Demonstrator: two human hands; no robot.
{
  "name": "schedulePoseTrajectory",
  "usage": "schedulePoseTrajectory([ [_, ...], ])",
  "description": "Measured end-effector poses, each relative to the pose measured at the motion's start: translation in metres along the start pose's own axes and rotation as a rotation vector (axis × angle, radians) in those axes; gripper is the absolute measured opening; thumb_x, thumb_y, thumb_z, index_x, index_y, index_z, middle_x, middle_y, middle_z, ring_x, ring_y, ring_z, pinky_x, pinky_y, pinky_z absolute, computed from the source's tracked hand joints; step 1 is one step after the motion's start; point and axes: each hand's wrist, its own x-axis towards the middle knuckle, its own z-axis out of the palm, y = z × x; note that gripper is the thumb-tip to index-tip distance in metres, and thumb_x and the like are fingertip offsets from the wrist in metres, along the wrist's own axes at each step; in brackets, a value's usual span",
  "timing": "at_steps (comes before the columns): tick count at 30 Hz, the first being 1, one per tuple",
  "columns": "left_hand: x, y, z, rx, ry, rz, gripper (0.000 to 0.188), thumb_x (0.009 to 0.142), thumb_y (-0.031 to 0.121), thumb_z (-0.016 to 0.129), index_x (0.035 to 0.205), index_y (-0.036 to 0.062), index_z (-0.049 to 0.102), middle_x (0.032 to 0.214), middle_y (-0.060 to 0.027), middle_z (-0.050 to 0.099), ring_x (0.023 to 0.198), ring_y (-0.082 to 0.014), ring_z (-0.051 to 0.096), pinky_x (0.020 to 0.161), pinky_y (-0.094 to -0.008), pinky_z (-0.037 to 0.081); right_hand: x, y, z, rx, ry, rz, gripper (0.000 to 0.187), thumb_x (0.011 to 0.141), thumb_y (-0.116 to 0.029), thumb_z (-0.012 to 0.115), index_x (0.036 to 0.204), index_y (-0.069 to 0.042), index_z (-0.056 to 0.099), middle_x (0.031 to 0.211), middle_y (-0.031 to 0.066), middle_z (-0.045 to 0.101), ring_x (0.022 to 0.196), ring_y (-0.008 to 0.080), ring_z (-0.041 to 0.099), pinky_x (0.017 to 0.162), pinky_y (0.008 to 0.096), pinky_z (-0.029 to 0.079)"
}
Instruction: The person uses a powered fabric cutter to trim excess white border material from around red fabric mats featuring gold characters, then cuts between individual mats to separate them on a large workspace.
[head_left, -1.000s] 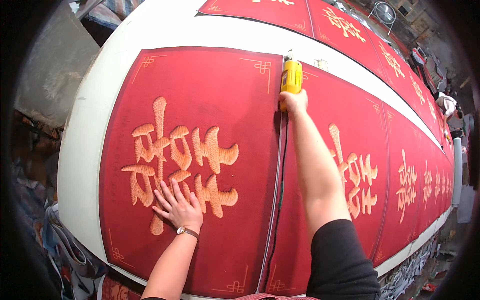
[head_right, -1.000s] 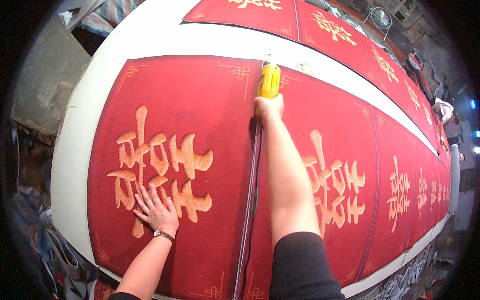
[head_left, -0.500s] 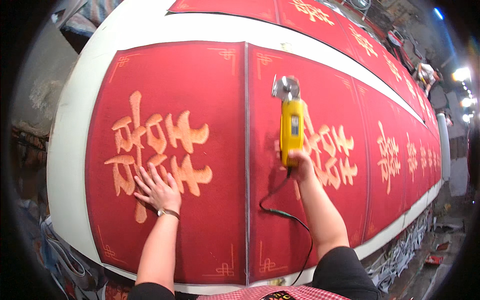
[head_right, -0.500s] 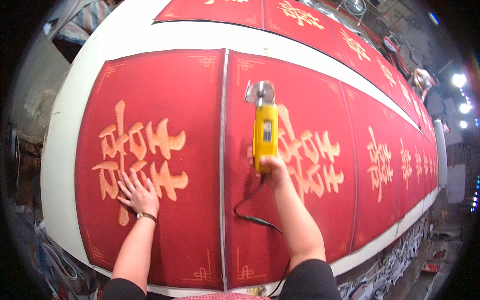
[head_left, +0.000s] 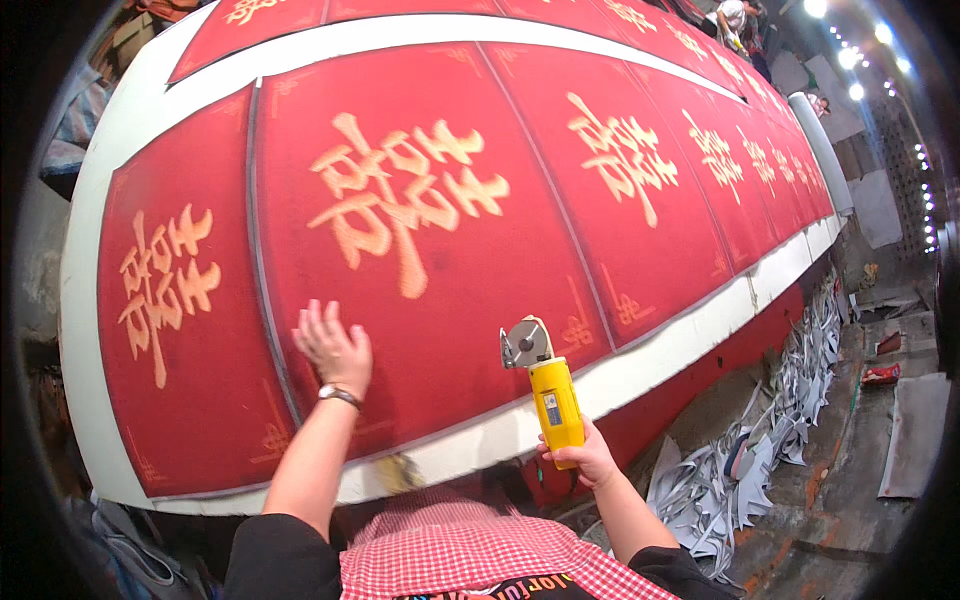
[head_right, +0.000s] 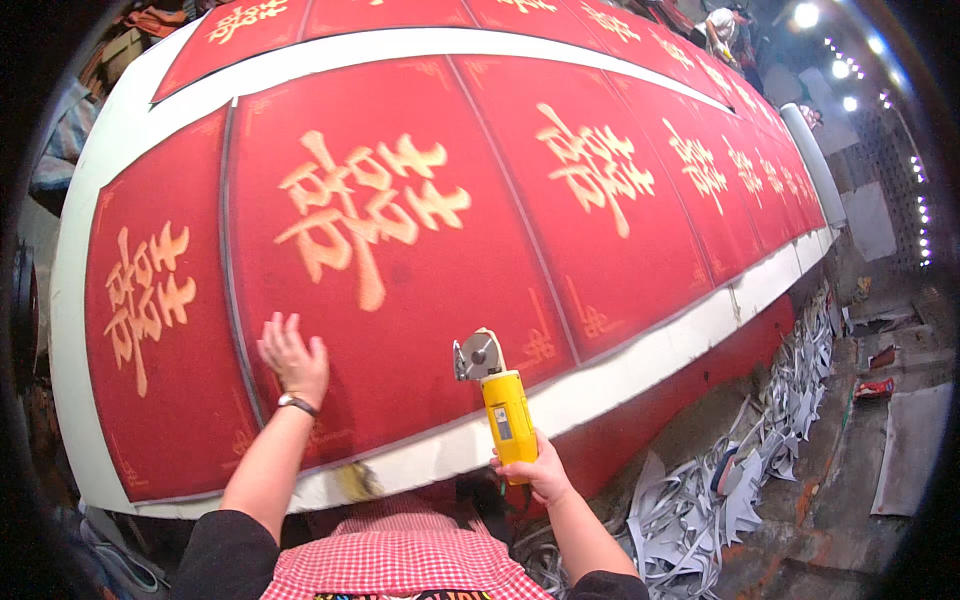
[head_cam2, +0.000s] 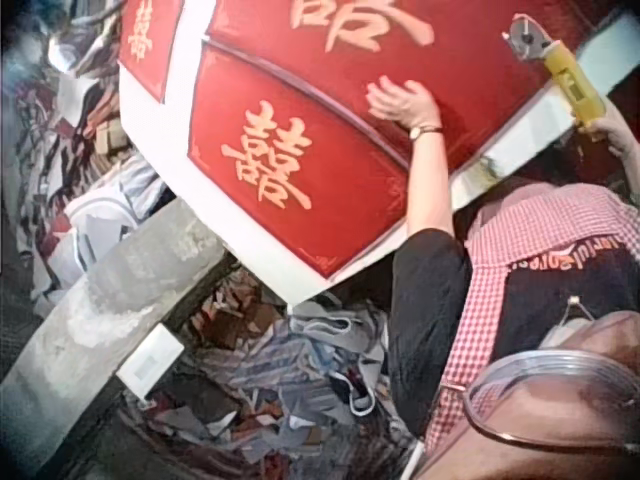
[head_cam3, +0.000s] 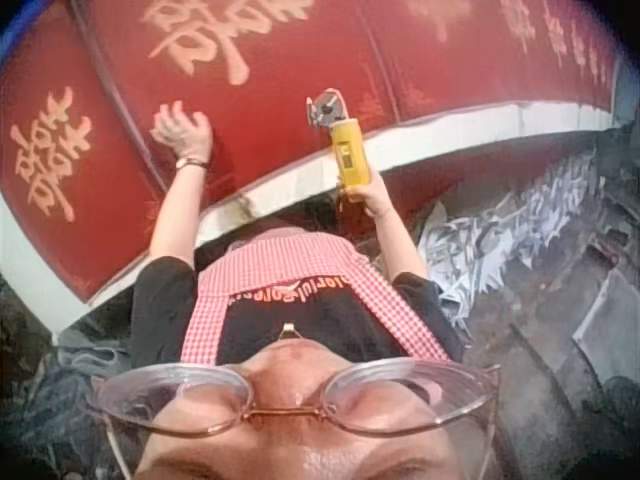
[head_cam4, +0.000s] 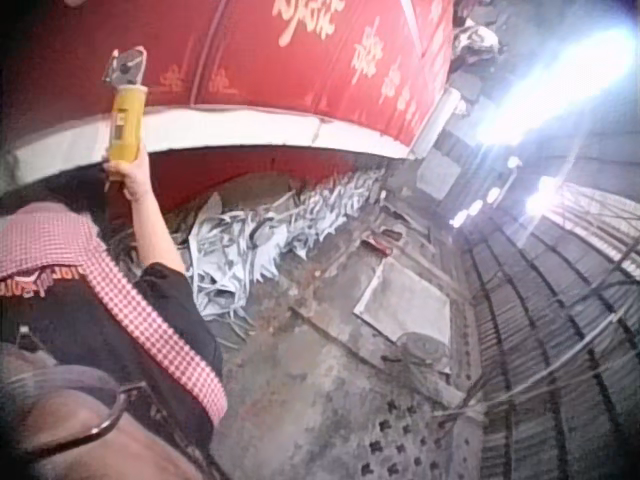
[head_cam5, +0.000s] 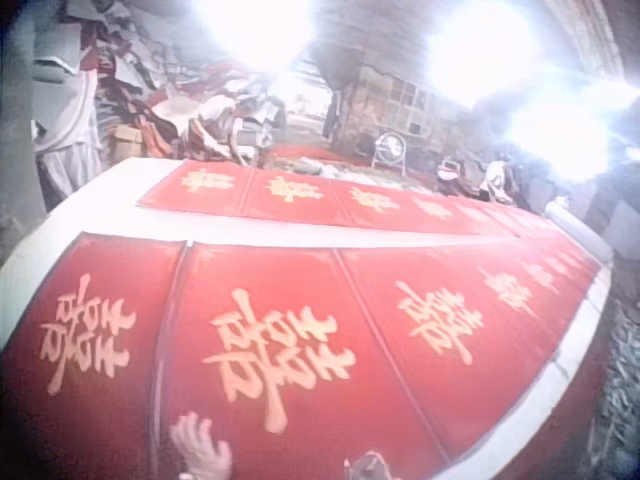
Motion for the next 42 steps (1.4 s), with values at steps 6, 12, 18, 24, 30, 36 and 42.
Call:
schedulePoseTrajectory([
  [6, -0.109, 0.177, 0.027, 0.099, -0.315, -0.334, 0.076, 0.083, 0.039, 0.059, 0.145, 0.0094, 0.027, 0.152, -0.0201, 0.016, 0.141, -0.0410, 0.011, 0.106, -0.0669, 0.007, -0.036, -0.002, -0.124, -0.090, 0.058, -0.005, 0.063, 0.062, 0.007, 0.070, 0.118, -0.002, 0.044, 0.100, 0.0137, 0.061, 0.086, 0.0245, 0.065, 0.075, 0.0357, 0.055],
  [12, -0.117, 0.201, 0.041, 0.351, -0.208, -0.333, 0.074, 0.085, 0.049, 0.052, 0.146, 0.0140, 0.027, 0.154, -0.0174, 0.015, 0.141, -0.0397, 0.012, 0.106, -0.0680, 0.008, -0.050, -0.010, -0.202, -0.393, 0.183, -0.072, 0.063, 0.063, 0.005, 0.068, 0.120, -0.002, 0.041, 0.099, 0.0106, 0.059, 0.082, 0.0200, 0.064, 0.068, 0.0306, 0.053],
  [18, -0.119, 0.203, 0.045, 0.379, -0.190, -0.338, 0.071, 0.085, 0.049, 0.052, 0.144, 0.0159, 0.030, 0.154, -0.0144, 0.018, 0.141, -0.0367, 0.014, 0.106, -0.0668, 0.010, -0.046, -0.009, -0.225, -0.626, 0.277, -0.171, 0.063, 0.063, -0.005, 0.068, 0.122, -0.002, 0.045, 0.103, 0.0119, 0.063, 0.094, 0.0217, 0.062, 0.082, 0.0322, 0.049],
  [24, -0.120, 0.206, 0.047, 0.392, -0.170, -0.330, 0.067, 0.086, 0.046, 0.053, 0.143, 0.0170, 0.032, 0.153, -0.0127, 0.021, 0.141, -0.0349, 0.016, 0.106, -0.0660, 0.013, -0.031, -0.022, -0.222, -0.728, 0.251, -0.234, 0.063, 0.065, -0.007, 0.067, 0.123, -0.002, 0.044, 0.105, 0.0155, 0.062, 0.098, 0.0261, 0.063, 0.084, 0.0354, 0.049],
  [30, -0.119, 0.204, 0.047, 0.366, -0.206, -0.349, 0.070, 0.085, 0.048, 0.051, 0.144, 0.0156, 0.030, 0.154, -0.0139, 0.017, 0.143, -0.0353, 0.010, 0.108, -0.0649, 0.007, -0.014, -0.030, -0.213, -0.783, 0.241, -0.270, 0.063, 0.065, -0.007, 0.067, 0.124, -0.003, 0.044, 0.105, 0.0175, 0.062, 0.098, 0.0297, 0.063, 0.084, 0.0372, 0.049],
  [36, -0.119, 0.203, 0.044, 0.350, -0.209, -0.352, 0.071, 0.085, 0.047, 0.052, 0.144, 0.0157, 0.030, 0.154, -0.0142, 0.016, 0.143, -0.0354, 0.010, 0.108, -0.0646, 0.006, 0.005, -0.040, -0.203, -0.779, 0.222, -0.312, 0.063, 0.065, -0.008, 0.066, 0.124, -0.003, 0.044, 0.105, 0.0178, 0.062, 0.098, 0.0296, 0.063, 0.084, 0.0372, 0.049],
  [42, -0.119, 0.203, 0.043, 0.333, -0.183, -0.328, 0.071, 0.084, 0.046, 0.053, 0.144, 0.0154, 0.030, 0.154, -0.0147, 0.016, 0.142, -0.0362, 0.010, 0.108, -0.0650, 0.006, 0.039, -0.049, -0.189, -0.676, 0.199, -0.310, 0.060, 0.063, -0.001, 0.065, 0.119, 0.000, 0.044, 0.099, 0.0091, 0.057, 0.087, 0.0171, 0.057, 0.075, 0.0291, 0.048],
])
